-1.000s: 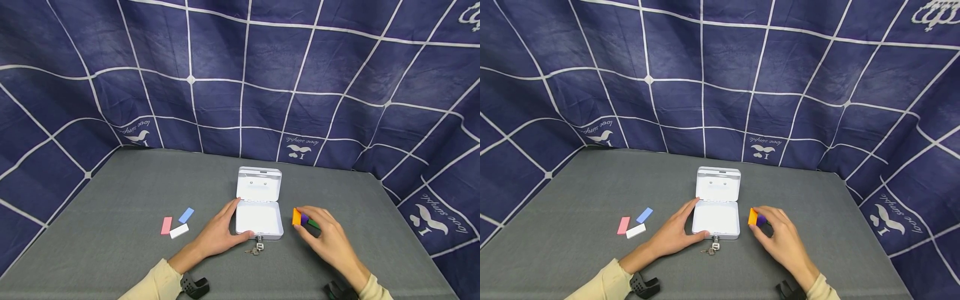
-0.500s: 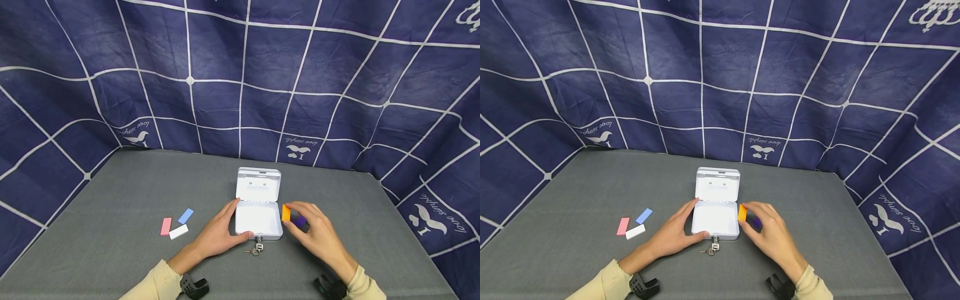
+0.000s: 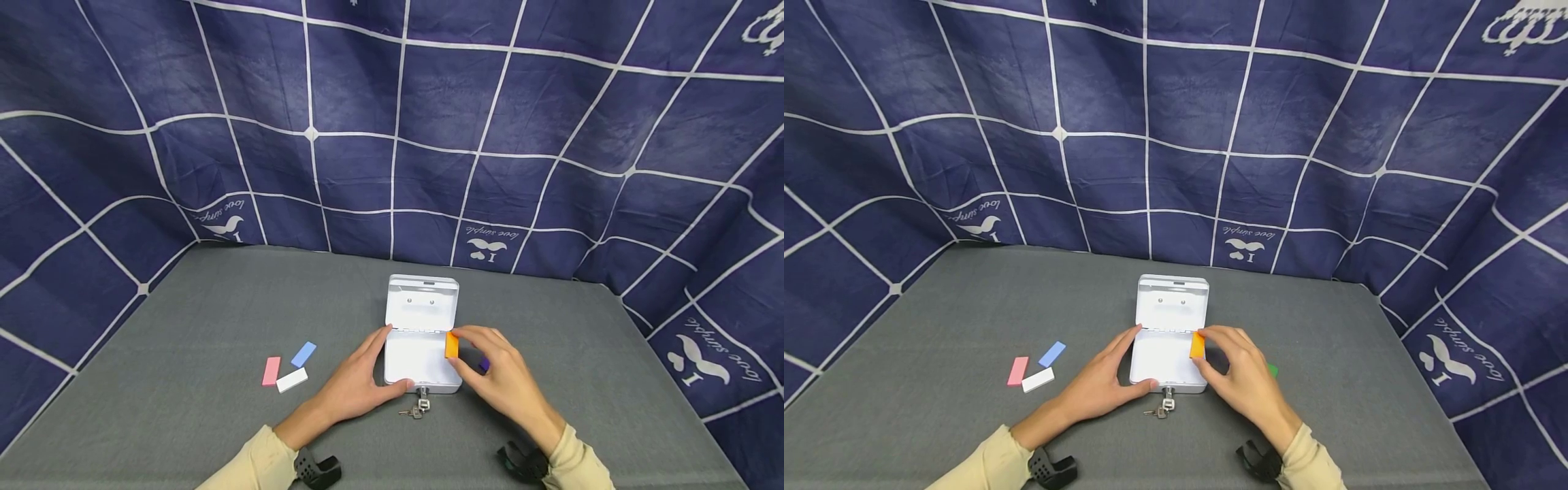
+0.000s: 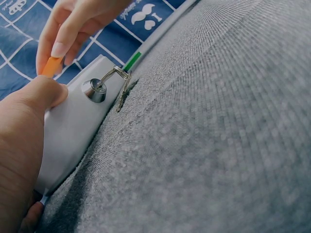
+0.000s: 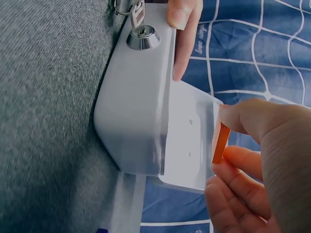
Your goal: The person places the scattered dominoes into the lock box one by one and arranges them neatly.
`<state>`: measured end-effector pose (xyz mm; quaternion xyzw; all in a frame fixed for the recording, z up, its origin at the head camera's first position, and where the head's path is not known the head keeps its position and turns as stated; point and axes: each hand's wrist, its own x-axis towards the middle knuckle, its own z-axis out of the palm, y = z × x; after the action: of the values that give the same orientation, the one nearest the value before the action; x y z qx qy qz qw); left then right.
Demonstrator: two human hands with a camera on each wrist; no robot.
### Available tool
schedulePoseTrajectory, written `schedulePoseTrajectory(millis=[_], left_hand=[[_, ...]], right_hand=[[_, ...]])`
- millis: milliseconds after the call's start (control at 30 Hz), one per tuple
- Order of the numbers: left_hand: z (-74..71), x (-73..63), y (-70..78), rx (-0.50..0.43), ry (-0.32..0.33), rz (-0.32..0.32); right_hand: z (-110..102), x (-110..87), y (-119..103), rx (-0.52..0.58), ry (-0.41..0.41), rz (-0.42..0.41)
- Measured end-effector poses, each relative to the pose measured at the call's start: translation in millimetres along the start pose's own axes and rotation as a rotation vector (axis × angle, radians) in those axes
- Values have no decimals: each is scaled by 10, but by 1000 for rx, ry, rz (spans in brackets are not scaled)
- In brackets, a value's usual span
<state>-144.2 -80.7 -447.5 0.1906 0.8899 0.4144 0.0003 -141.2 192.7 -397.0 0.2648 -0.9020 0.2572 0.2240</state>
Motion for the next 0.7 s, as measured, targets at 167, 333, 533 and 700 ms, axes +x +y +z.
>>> schedulePoseTrajectory(millis=[167, 333, 533, 700], left_hand=[[11, 0, -13, 4, 2, 9], [11, 7, -18, 3, 8, 15], [21, 12, -21, 5, 19, 21], [26, 13, -31, 6, 22, 28]], right_hand=[[50, 27, -22, 10, -3, -16], [97, 71, -54, 34, -31, -3], [160, 117, -87, 68, -66, 19], [216, 152, -101, 97, -68, 1]])
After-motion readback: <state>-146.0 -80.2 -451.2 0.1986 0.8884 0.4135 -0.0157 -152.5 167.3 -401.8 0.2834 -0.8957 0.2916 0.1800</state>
